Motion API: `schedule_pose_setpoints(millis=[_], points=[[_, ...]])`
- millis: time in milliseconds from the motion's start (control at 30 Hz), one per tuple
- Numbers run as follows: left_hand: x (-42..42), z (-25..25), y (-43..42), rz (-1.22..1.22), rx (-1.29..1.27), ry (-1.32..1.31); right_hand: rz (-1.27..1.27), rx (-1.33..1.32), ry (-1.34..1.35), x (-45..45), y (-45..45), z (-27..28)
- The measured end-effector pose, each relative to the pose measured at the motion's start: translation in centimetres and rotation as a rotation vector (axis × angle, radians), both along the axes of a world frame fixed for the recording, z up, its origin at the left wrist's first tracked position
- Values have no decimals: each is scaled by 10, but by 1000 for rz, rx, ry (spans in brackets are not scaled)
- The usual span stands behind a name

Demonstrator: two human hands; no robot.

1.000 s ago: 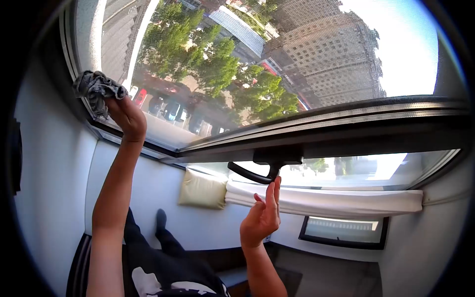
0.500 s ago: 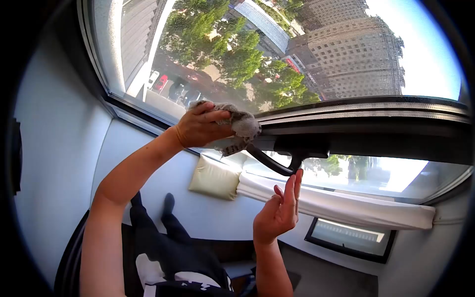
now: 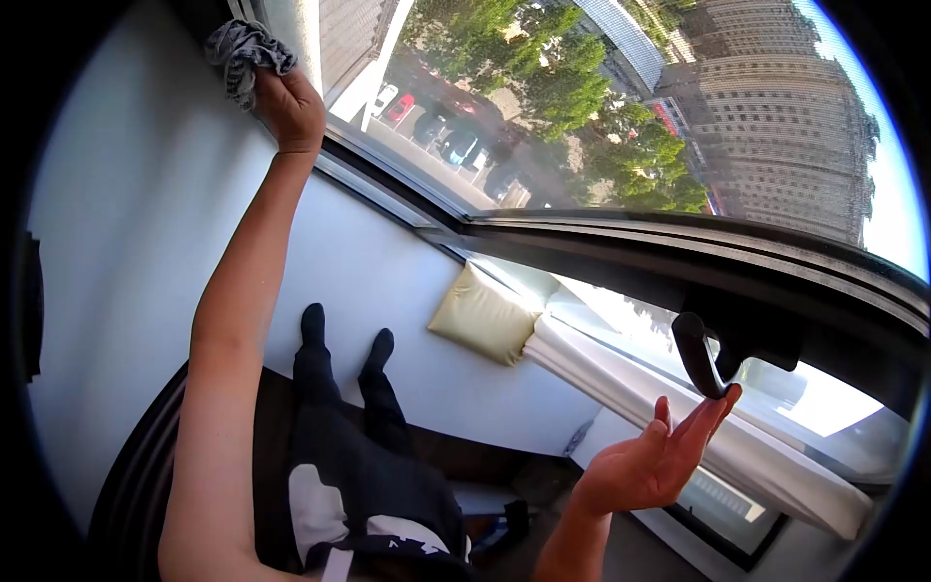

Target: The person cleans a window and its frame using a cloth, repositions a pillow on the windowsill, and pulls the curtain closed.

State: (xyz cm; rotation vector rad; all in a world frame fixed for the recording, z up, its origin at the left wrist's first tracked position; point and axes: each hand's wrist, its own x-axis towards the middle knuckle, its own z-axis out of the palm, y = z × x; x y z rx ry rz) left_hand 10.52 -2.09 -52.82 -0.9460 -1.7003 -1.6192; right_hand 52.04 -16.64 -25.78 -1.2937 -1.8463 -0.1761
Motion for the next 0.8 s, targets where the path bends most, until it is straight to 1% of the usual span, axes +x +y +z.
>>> schedule_pose_setpoints(millis=[67, 100, 133, 167, 267, 300, 333, 400, 433, 467, 500, 533, 600, 633, 667, 700, 733, 800], points=[[32, -8, 4, -128, 48, -352, 4, 11, 44, -2, 0, -2], [54, 2, 7, -76, 135, -384, -3, 19, 38, 0, 0, -2], [73, -8, 16, -21, 170, -485, -11, 26, 32, 3, -1, -3], [93, -6, 10, -120, 153, -596, -23, -1, -4, 5, -2, -5], [169, 6, 4, -173, 133, -768, -52, 2, 11, 3, -3, -6], [197, 11, 2, -201, 119, -763, -52, 14, 44, 2, -2, -6], [228, 14, -7, -283, 70, -784, -46, 4, 45, 0, -2, -5], [296, 18, -27, -404, -86, -806, -77, 30, 35, -2, -2, -6], [324, 35, -35, -521, -63, -932, -129, 14, 6, 7, -3, -4], [346, 37, -40, -476, -128, -823, -162, 31, 12, -3, 0, -9], [362, 34, -46, -561, -46, -819, -160, 47, 22, -5, 2, -9], [364, 35, -48, -554, -57, -785, -159, 63, 33, -5, 4, -7], [375, 17, -48, -757, 13, -951, -178, 77, 6, -9, 6, -9], [379, 6, -52, -756, 4, -954, -144, 123, 94, -9, 8, -8], [377, -5, -56, -884, 134, -1257, -105, 166, 182, -13, 11, -10], [364, -5, -56, -1013, 279, -1545, -109, 185, 263, -21, 14, -11], [344, -13, -66, -851, -102, -934, -108, 186, 273, -22, 15, -12], [318, -58, -72, -616, -335, -507, -131, 203, 243, -25, 12, -13]])
